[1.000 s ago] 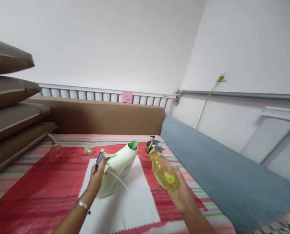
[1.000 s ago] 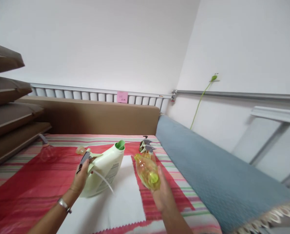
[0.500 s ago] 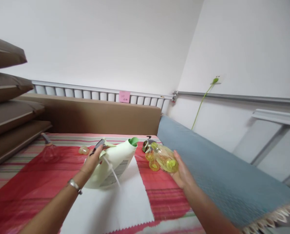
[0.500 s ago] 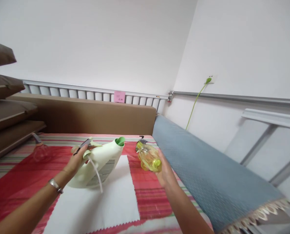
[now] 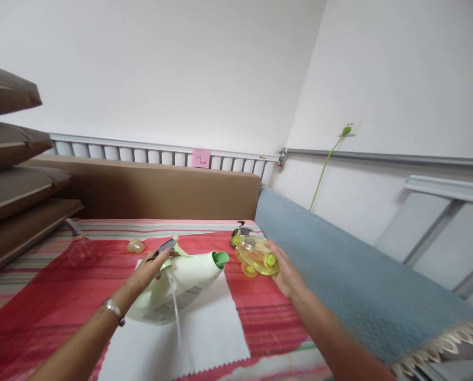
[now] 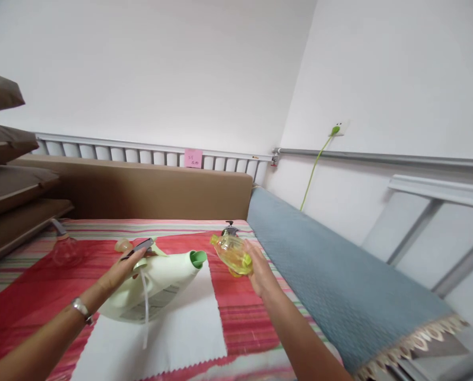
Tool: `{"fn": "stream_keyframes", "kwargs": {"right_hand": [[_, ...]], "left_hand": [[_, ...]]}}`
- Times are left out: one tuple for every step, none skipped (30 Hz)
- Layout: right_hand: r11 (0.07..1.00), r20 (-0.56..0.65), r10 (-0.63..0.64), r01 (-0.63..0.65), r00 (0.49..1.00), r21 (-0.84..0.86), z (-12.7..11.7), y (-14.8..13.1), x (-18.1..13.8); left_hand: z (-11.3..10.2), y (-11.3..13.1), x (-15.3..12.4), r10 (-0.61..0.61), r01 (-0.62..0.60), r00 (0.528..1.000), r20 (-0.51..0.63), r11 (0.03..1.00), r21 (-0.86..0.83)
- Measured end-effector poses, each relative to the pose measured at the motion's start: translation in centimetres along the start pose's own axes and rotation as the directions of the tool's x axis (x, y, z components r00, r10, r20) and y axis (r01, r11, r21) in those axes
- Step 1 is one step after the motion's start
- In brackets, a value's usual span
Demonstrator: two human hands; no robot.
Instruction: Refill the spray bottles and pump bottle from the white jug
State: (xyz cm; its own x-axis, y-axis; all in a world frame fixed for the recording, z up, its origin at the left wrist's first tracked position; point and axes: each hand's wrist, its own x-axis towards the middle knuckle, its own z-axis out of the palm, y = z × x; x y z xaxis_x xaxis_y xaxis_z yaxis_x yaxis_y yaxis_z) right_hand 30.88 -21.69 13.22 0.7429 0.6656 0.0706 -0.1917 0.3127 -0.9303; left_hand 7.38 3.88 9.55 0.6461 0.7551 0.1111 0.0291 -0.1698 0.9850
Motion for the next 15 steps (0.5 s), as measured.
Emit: {"fn": "stream_keyframes", "kwargs": {"right_hand": [[1.000, 0.008, -0.008, 0.008, 1.000, -0.029, -0.1, -0.1, 0.1], [0.998, 0.018, -0.014, 0.015, 1.000, -0.056, -0.1, -0.1, 0.1], [0.996, 0.026, -0.019, 0.021, 0.999, -0.082, -0.1, -0.2, 0.1], [0.994, 0.028, -0.025, 0.028, 0.999, -0.106, -0.2, -0.3, 0.1], [0.991, 0.025, -0.031, 0.034, 0.999, -0.131, -0.1, -0.3, 0.1], [0.987, 0.018, -0.036, 0.038, 0.999, -0.159, -0.1, -0.3, 0.1], [0.981, 0.012, -0.041, 0.042, 0.999, -0.192, -0.1, -0.3, 0.1], [0.973, 0.007, -0.043, 0.043, 0.999, -0.228, 0.0, -0.3, 0.1], [0.964, 0.005, -0.043, 0.043, 0.999, -0.262, 0.1, -0.2, 0.1], [0.956, 0.005, -0.041, 0.041, 0.999, -0.292, 0.3, -0.2, 0.2], [0.947, 0.006, -0.039, 0.039, 0.999, -0.319, 0.4, -0.1, 0.3], [0.939, 0.006, -0.038, 0.038, 0.999, -0.343, 0.5, 0.0, 0.4], [0.930, 0.004, -0.039, 0.038, 0.999, -0.365, 0.7, 0.0, 0.5], [0.922, 0.001, -0.043, 0.040, 0.999, -0.385, 0.8, 0.1, 0.6], [0.912, -0.003, -0.048, 0.043, 0.999, -0.408, 0.8, 0.1, 0.7]], "left_hand": [[0.0, -0.1, 0.2, 0.004, -0.005, 1.000, 0.021, 1.000, 0.031], [0.0, -0.2, 0.4, 0.009, -0.011, 0.999, 0.036, 0.999, 0.052], [-0.1, -0.2, 0.6, 0.014, -0.017, 0.999, 0.045, 0.998, 0.065], [-0.1, -0.3, 0.7, 0.015, -0.019, 0.999, 0.050, 0.997, 0.075], [-0.2, -0.4, 0.7, 0.018, -0.022, 0.999, 0.051, 0.996, 0.082], [-0.3, -0.4, 0.7, 0.021, -0.025, 0.999, 0.050, 0.996, 0.085], [-0.4, -0.4, 0.7, 0.025, -0.029, 0.998, 0.050, 0.996, 0.087], [-0.4, -0.4, 0.6, 0.029, -0.034, 0.998, 0.054, 0.995, 0.089], [-0.5, -0.4, 0.5, 0.034, -0.039, 0.998, 0.057, 0.995, 0.090], [-0.5, -0.3, 0.4, 0.036, -0.041, 0.998, 0.057, 0.995, 0.091], [-0.5, -0.2, 0.2, 0.034, -0.039, 0.998, 0.058, 0.995, 0.095], [-0.5, -0.1, 0.1, 0.024, -0.030, 0.998, 0.058, 0.994, 0.101], [-0.5, 0.1, 0.0, 0.010, -0.016, 0.998, 0.055, 0.994, 0.105], [-0.5, 0.2, -0.2, -0.003, -0.002, 0.999, 0.052, 0.994, 0.106], [-0.5, 0.3, -0.2, -0.014, 0.009, 0.999, 0.051, 0.995, 0.104]]}}
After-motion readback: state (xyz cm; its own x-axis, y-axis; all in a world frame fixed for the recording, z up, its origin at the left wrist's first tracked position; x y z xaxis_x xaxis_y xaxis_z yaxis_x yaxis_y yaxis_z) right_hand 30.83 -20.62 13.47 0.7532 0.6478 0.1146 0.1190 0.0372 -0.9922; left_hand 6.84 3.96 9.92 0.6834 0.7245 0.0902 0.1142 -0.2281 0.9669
